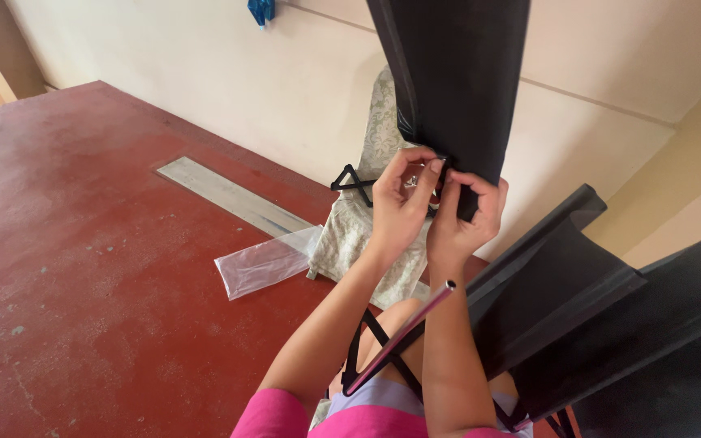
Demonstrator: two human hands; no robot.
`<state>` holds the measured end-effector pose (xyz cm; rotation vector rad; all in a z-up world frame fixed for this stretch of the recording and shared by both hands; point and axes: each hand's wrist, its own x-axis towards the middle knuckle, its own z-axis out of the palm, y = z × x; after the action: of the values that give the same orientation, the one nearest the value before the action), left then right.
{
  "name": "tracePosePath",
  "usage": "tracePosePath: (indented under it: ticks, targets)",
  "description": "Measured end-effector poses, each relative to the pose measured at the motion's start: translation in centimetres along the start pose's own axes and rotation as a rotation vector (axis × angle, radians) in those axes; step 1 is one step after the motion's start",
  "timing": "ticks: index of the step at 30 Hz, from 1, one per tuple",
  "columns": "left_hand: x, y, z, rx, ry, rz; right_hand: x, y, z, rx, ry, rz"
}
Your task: The person assembles a metal frame structure by attaching black fabric panels to the metal poles. They slide the fabric sleeves over the poles and secure them using small metal clips or fasteners.
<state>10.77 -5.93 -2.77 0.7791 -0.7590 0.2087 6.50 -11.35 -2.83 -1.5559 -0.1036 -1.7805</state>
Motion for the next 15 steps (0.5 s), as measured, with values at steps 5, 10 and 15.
tracePosePath:
  ticks: [5,10,15]
  targets:
    - [0.0,-0.2,0.1,0.037,0.021,-0.016,0.6,0.6,-0.6,0.052,0.027,0.023]
    - [0.3,-1.6,-0.5,-0.005,0.011,-0.044,1.5,1.1,-1.2,0.086,0.069,0.063]
    - [0.4,-3.1,-0.8,-0.187,0.003,-0.072,3.0,0.8,-0.3,-0.044,0.084,0.045]
